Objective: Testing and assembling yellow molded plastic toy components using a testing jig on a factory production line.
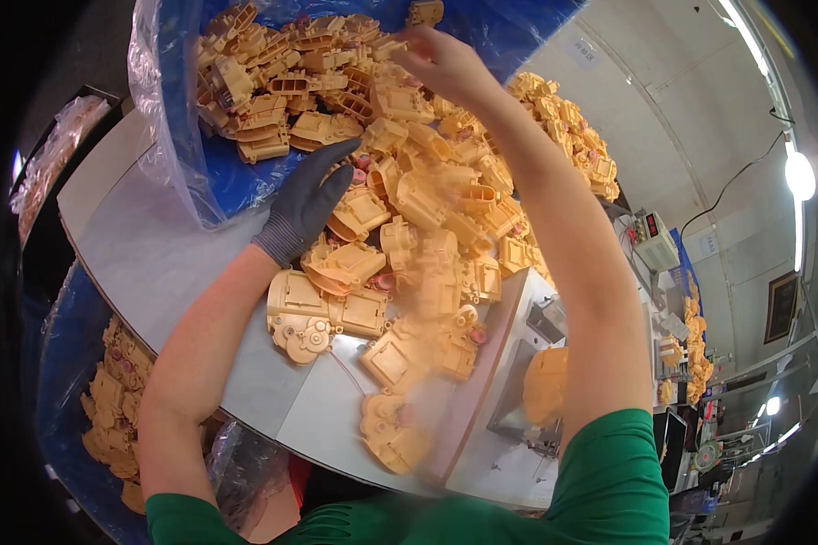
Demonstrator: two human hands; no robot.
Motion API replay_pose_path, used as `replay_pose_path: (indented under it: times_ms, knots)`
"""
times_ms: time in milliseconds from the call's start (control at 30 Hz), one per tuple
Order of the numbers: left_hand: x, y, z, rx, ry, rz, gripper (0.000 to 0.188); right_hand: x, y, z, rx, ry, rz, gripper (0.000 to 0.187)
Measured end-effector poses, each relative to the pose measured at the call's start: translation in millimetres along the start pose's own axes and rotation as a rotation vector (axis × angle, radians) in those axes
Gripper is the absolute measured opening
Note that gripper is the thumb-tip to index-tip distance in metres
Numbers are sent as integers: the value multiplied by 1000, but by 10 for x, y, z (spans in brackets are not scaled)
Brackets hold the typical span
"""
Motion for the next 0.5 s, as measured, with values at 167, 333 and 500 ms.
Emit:
replay_pose_path:
  times_ms: [167, 333, 500]
  knots:
    - [13, -21, 22, 33, -25, 3, 53, -682, -61, 382, 126, 95, -314, 64]
    - [102, -106, 38, 21, 28, 18, 45, -783, -213, -11, 98, -288, -537, 64]
    - [122, -110, 70, -31, 25, 11, 45, -527, -503, -831, 6, -459, -328, 58]
Point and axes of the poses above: each hand's wrist, its own z-axis towards the middle knuckle, its own x-axis out of the back of the hand, y = z × x, the point moved 8 cm from there along z, towards the middle knuckle, and after that the axes turned 15 degrees about x, right-handed, at the moved point
